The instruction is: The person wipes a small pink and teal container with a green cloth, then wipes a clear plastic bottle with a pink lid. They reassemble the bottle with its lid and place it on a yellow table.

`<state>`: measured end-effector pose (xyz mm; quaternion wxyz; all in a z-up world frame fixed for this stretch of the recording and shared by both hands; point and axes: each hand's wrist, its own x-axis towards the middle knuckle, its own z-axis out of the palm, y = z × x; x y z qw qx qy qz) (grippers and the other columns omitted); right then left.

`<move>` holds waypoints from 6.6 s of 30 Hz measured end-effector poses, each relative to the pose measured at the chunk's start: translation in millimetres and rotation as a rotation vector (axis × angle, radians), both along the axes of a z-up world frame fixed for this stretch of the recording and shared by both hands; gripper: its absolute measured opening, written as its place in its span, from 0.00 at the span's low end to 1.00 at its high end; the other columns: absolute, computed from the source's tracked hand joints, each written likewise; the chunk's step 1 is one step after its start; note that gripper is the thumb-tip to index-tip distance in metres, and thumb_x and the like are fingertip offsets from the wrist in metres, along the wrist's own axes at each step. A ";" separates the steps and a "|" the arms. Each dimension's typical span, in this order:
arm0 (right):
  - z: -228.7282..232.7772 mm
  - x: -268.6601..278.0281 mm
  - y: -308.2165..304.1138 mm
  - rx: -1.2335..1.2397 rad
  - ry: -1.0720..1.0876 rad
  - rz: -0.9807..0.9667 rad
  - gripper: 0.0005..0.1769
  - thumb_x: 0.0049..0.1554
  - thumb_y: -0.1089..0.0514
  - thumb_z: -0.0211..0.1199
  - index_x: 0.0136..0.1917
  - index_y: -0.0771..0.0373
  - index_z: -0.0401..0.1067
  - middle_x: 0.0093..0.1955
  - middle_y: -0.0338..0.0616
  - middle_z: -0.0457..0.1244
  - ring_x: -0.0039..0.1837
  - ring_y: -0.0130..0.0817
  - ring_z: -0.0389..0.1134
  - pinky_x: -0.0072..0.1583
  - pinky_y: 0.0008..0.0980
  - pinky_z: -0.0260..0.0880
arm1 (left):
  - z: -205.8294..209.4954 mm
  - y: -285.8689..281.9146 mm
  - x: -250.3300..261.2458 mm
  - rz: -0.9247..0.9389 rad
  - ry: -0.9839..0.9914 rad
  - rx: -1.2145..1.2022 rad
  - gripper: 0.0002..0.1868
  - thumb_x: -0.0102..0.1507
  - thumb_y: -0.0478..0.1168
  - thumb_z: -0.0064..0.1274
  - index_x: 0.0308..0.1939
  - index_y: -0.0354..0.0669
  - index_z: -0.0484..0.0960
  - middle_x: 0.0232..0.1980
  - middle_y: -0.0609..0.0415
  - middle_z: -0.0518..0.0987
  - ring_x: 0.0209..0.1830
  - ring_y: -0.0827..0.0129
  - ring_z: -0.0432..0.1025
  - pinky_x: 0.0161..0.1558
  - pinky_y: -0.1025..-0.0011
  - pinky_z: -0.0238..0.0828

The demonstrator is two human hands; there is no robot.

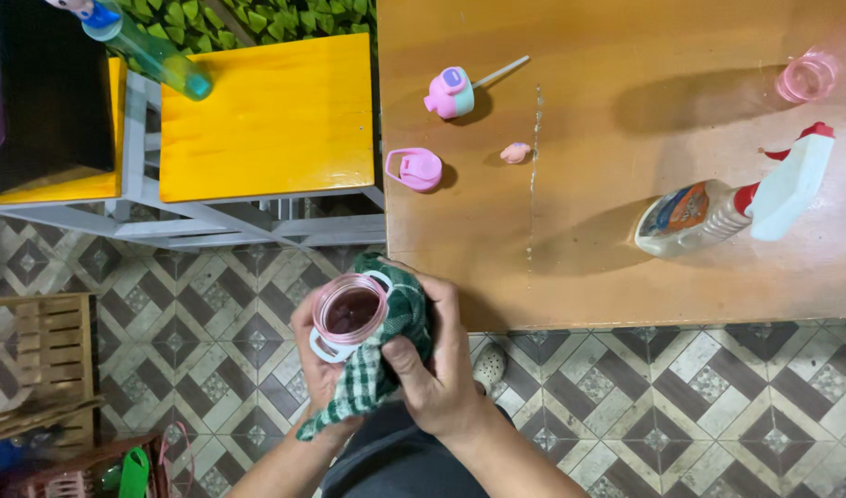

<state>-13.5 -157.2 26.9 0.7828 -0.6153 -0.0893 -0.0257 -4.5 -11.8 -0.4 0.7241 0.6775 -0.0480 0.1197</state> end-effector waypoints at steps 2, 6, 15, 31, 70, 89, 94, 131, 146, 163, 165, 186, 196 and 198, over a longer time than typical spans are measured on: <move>-1.3 -6.6 -2.1 -0.077 -0.047 -0.025 0.38 0.70 0.47 0.53 0.81 0.73 0.48 0.79 0.64 0.57 0.79 0.51 0.59 0.83 0.45 0.56 | 3.8 -2.4 0.7 -0.026 -0.053 -0.120 0.52 0.63 0.73 0.55 0.74 0.38 0.58 0.70 0.43 0.71 0.69 0.59 0.71 0.72 0.57 0.68; 0.8 -16.0 -3.5 -0.256 -0.222 -0.003 0.39 0.72 0.45 0.51 0.82 0.72 0.42 0.85 0.68 0.47 0.88 0.55 0.50 0.85 0.47 0.48 | 12.5 1.7 3.5 0.090 0.018 -0.205 0.52 0.63 0.73 0.56 0.73 0.37 0.58 0.68 0.44 0.70 0.68 0.59 0.69 0.72 0.58 0.67; 19.2 -0.6 20.9 -0.149 -0.136 -0.049 0.43 0.70 0.39 0.53 0.83 0.72 0.48 0.80 0.65 0.56 0.79 0.56 0.62 0.81 0.45 0.60 | 10.8 28.4 -2.9 -0.003 0.080 -0.072 0.56 0.60 0.76 0.55 0.72 0.36 0.58 0.68 0.43 0.69 0.69 0.57 0.67 0.72 0.59 0.65; 11.1 0.3 148.0 -0.420 -0.299 -0.181 0.38 0.73 0.39 0.51 0.83 0.63 0.46 0.85 0.65 0.46 0.84 0.60 0.55 0.81 0.44 0.61 | 32.8 157.9 28.4 -0.180 0.169 -0.175 0.56 0.59 0.70 0.62 0.77 0.37 0.58 0.68 0.43 0.68 0.66 0.57 0.67 0.69 0.58 0.64; 27.7 -49.3 -21.2 -0.428 -0.300 0.023 0.42 0.71 0.34 0.49 0.82 0.68 0.49 0.84 0.58 0.51 0.84 0.52 0.59 0.81 0.41 0.62 | 6.2 14.1 -69.0 -0.031 0.103 -0.258 0.61 0.55 0.74 0.61 0.77 0.41 0.54 0.76 0.49 0.62 0.77 0.60 0.58 0.79 0.55 0.50; 34.7 -36.2 66.8 -0.378 -0.247 -0.001 0.47 0.70 0.34 0.49 0.85 0.71 0.43 0.86 0.65 0.48 0.87 0.60 0.54 0.83 0.47 0.57 | 41.4 99.7 -21.0 -0.053 0.142 -0.284 0.56 0.60 0.70 0.62 0.74 0.29 0.61 0.68 0.40 0.72 0.67 0.54 0.68 0.70 0.55 0.65; 35.8 -15.4 114.7 -0.431 -0.296 -0.128 0.46 0.71 0.32 0.49 0.86 0.67 0.46 0.84 0.60 0.51 0.85 0.54 0.58 0.82 0.40 0.62 | 50.0 136.6 -15.7 -0.218 0.247 -0.295 0.56 0.56 0.71 0.59 0.73 0.34 0.59 0.71 0.47 0.68 0.72 0.62 0.65 0.72 0.64 0.61; 28.8 -57.1 0.5 -0.326 -0.130 -0.083 0.51 0.69 0.28 0.47 0.84 0.71 0.44 0.82 0.64 0.53 0.83 0.57 0.60 0.80 0.44 0.60 | 37.8 25.0 -32.4 -0.273 0.436 -0.408 0.61 0.52 0.73 0.65 0.70 0.26 0.63 0.67 0.40 0.73 0.68 0.56 0.69 0.71 0.58 0.65; 31.8 -54.4 0.9 -0.385 -0.173 -0.173 0.53 0.66 0.26 0.50 0.83 0.72 0.48 0.78 0.63 0.59 0.80 0.55 0.64 0.80 0.44 0.64 | 50.6 19.5 -28.3 -0.365 0.119 -0.084 0.61 0.56 0.77 0.58 0.76 0.32 0.60 0.71 0.44 0.68 0.72 0.60 0.65 0.74 0.58 0.58; 44.6 -56.2 109.3 -1.030 -0.504 -0.705 0.47 0.50 0.33 0.76 0.71 0.51 0.56 0.65 0.45 0.58 0.65 0.42 0.65 0.65 0.51 0.63 | 33.2 140.9 1.2 -0.479 0.129 -0.083 0.60 0.59 0.77 0.55 0.77 0.35 0.56 0.74 0.45 0.65 0.75 0.58 0.62 0.75 0.58 0.58; 43.9 -48.8 117.9 -0.783 -0.375 -0.561 0.50 0.55 0.33 0.74 0.78 0.53 0.52 0.71 0.50 0.58 0.71 0.46 0.64 0.70 0.44 0.66 | 37.8 144.5 2.9 -0.544 0.157 -0.100 0.59 0.60 0.75 0.55 0.77 0.35 0.56 0.75 0.45 0.65 0.76 0.59 0.62 0.75 0.57 0.61; 43.7 -31.7 40.3 -0.870 -0.281 -0.566 0.52 0.44 0.47 0.74 0.73 0.66 0.51 0.67 0.56 0.58 0.70 0.54 0.63 0.74 0.50 0.51 | 47.3 52.9 -42.4 -0.516 0.276 -0.551 0.54 0.69 0.74 0.35 0.83 0.36 0.47 0.86 0.41 0.50 0.85 0.54 0.50 0.82 0.56 0.45; 16.4 -53.7 19.5 -0.191 -0.126 -0.197 0.60 0.58 0.25 0.65 0.82 0.66 0.42 0.74 0.59 0.57 0.77 0.47 0.63 0.78 0.44 0.63 | 58.4 8.4 -30.7 -0.338 0.011 -0.054 0.50 0.72 0.59 0.44 0.83 0.40 0.32 0.82 0.37 0.53 0.81 0.48 0.56 0.78 0.49 0.52; 11.9 -51.5 17.8 -0.098 -0.041 -0.225 0.59 0.61 0.25 0.61 0.82 0.68 0.40 0.76 0.60 0.58 0.77 0.47 0.64 0.78 0.43 0.64 | 48.9 -2.8 -43.2 -0.307 -0.022 0.057 0.47 0.75 0.58 0.41 0.84 0.39 0.31 0.82 0.37 0.53 0.83 0.51 0.54 0.82 0.53 0.49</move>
